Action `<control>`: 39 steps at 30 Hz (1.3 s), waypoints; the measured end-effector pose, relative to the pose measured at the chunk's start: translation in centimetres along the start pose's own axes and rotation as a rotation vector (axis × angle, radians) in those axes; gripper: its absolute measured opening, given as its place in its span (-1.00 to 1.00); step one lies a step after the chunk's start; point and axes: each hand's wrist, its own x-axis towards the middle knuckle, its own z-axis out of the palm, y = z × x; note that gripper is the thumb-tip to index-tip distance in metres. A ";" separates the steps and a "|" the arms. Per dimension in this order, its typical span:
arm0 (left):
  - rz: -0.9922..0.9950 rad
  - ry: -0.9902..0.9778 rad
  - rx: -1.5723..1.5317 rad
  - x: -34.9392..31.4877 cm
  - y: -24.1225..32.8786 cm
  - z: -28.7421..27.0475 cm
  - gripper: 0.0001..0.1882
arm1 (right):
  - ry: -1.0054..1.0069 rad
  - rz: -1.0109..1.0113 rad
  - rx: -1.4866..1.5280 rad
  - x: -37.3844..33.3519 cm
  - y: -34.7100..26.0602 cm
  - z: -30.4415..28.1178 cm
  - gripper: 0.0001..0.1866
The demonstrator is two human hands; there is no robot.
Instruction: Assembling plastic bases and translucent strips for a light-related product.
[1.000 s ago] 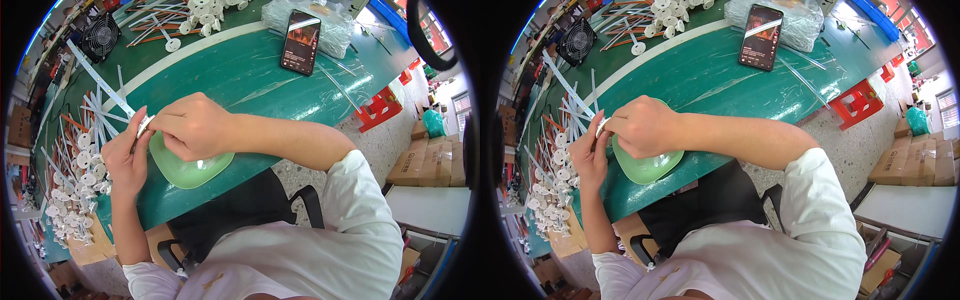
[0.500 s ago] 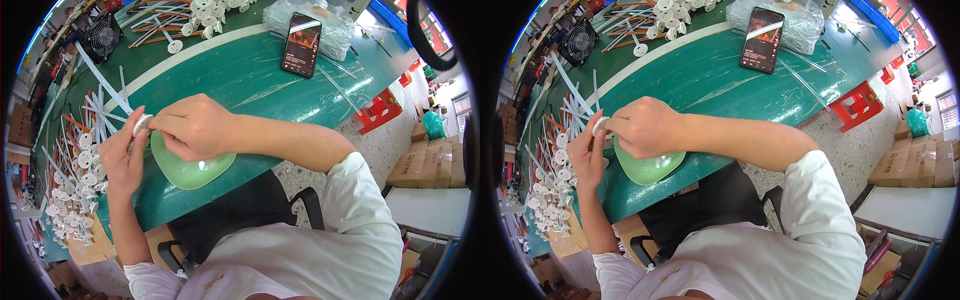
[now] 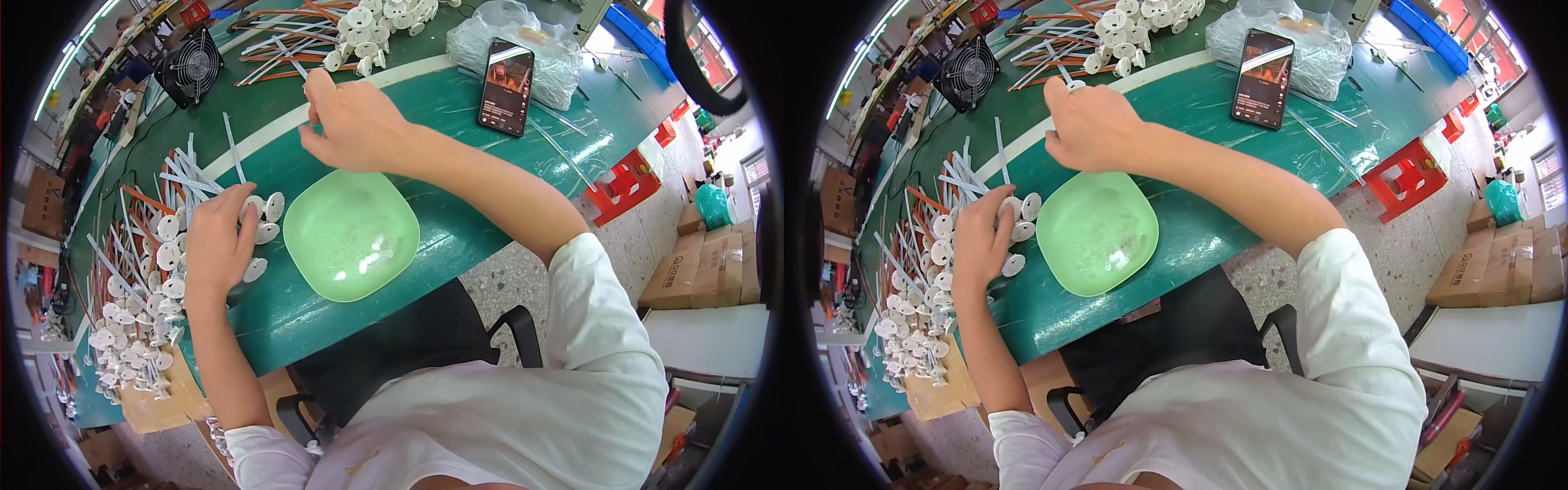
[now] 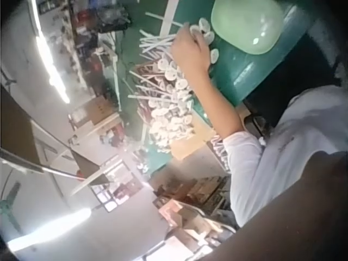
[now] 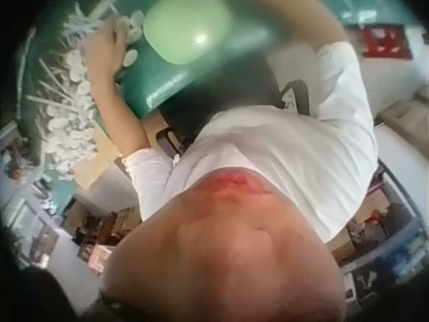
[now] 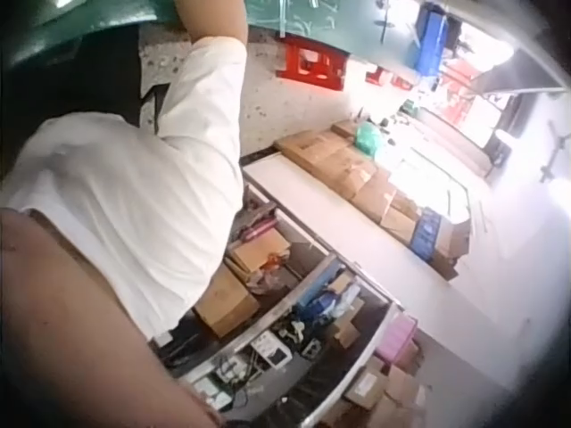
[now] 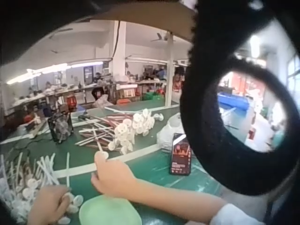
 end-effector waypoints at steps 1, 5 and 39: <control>-0.003 0.006 0.002 0.0 0.0 -0.3 -0.76 | 0.000 -0.007 0.000 0.5 0.4 0.0 -0.71; 0.062 -0.037 0.073 0.1 -0.2 -1.0 -0.69 | -0.033 0.007 -0.272 3.0 5.4 0.4 -0.80; 0.093 0.282 -0.221 -0.4 5.4 1.4 -0.40 | 0.248 -0.552 0.342 -3.0 -1.0 0.9 -0.72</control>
